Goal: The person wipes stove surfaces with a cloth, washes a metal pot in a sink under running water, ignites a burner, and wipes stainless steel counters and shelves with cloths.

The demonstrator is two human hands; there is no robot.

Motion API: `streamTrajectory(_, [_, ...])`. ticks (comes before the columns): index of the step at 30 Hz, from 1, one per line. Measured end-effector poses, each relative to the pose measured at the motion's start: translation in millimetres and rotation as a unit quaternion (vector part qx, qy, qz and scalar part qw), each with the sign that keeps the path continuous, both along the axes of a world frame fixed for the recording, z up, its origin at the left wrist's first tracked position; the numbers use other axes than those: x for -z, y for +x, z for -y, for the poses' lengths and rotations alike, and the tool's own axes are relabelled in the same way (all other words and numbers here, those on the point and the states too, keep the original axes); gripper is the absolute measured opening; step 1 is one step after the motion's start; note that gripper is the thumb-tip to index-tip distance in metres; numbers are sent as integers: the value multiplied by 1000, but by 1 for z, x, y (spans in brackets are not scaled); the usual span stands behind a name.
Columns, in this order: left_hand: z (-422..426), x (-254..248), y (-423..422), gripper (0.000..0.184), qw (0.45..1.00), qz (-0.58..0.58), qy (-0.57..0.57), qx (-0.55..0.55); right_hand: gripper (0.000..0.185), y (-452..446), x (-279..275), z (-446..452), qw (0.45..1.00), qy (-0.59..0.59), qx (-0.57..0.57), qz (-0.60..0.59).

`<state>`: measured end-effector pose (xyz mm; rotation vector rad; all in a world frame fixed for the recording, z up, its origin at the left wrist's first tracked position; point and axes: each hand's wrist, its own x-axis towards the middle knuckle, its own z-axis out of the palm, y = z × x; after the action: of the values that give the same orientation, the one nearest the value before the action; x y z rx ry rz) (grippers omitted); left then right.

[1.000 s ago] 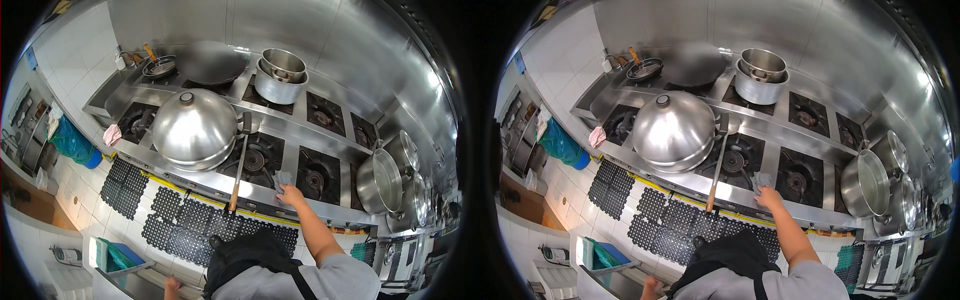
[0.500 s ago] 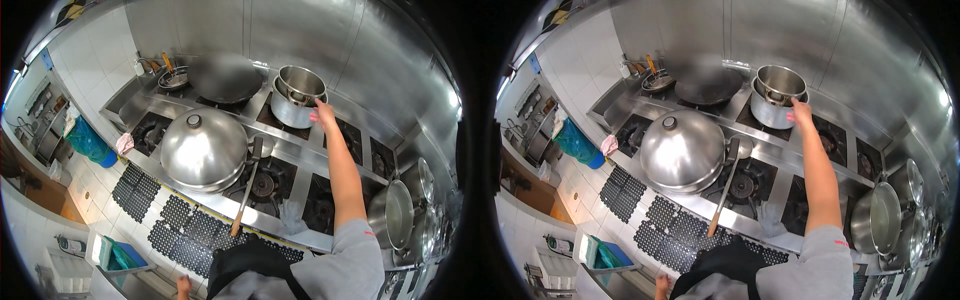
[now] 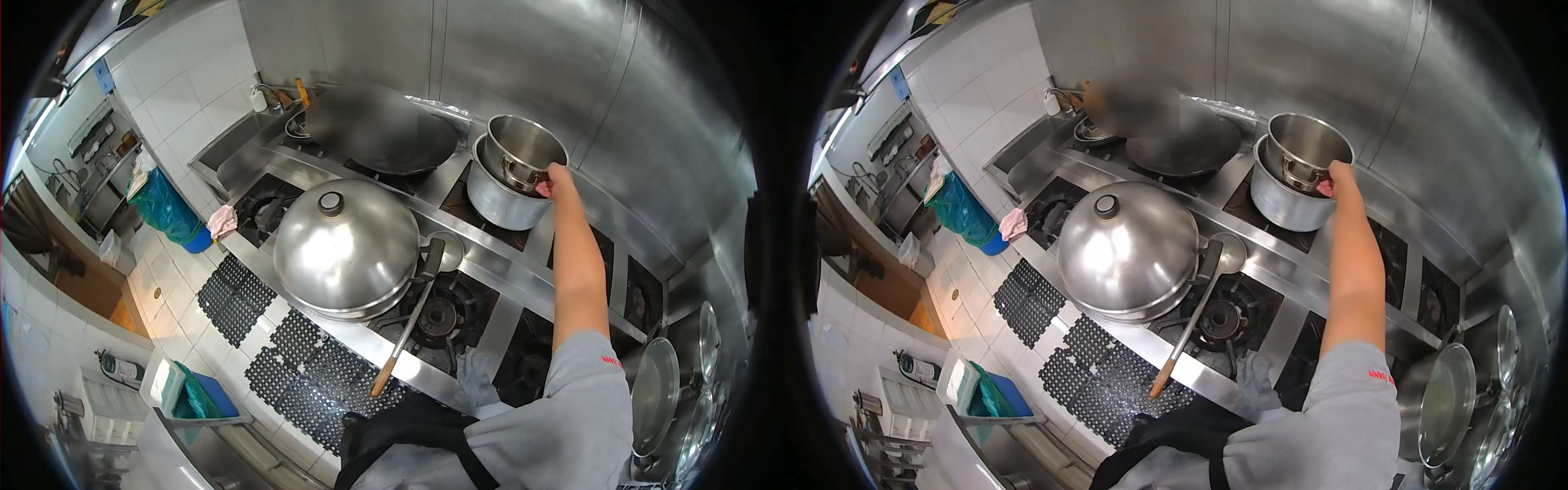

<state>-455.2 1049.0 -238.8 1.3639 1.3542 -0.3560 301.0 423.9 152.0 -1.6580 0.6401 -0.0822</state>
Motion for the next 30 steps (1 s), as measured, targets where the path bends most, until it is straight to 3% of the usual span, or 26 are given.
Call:
streamTrajectory(4, [-4,2,7,17,1000,13,-5,-2,25,-45,-72,-16,989,-91,46,105])
streamTrajectory(8, [-15,14,7,17,1000,13,-18,2,21,-84,-139,-44,964,-191,13,186])
streamTrajectory(10, [-24,22,5,17,1000,13,-26,2,20,-121,-173,-90,909,-297,6,292])
streamTrajectory(13, [-48,39,-2,16,999,25,-36,-11,27,-159,-208,-151,886,-296,-47,354])
streamTrajectory(18, [-115,76,-28,16,990,78,-63,-97,26,-219,-236,-298,842,-310,-127,424])
streamTrajectory(20, [-145,78,-29,19,976,156,-52,-141,23,-240,-241,-370,824,-354,-203,393])
streamTrajectory(21, [-170,91,-34,20,973,214,-25,-84,23,-235,-235,-398,786,-351,-249,444])
streamTrajectory(22, [-192,91,-27,21,960,228,-62,-149,23,-238,-230,-437,782,-340,-272,446])
streamTrajectory(24, [-228,56,4,16,965,244,35,-91,18,-251,-220,-510,740,-394,-331,434])
streamTrajectory(26, [-256,-39,58,22,931,340,21,-132,15,-269,-200,-585,721,-382,-389,427])
streamTrajectory(28, [-287,-122,108,26,906,395,-3,-149,13,-293,-183,-657,631,-479,-458,403])
streamTrajectory(30, [-322,-162,142,30,862,485,-1,-145,13,-300,-153,-717,591,-473,-514,404])
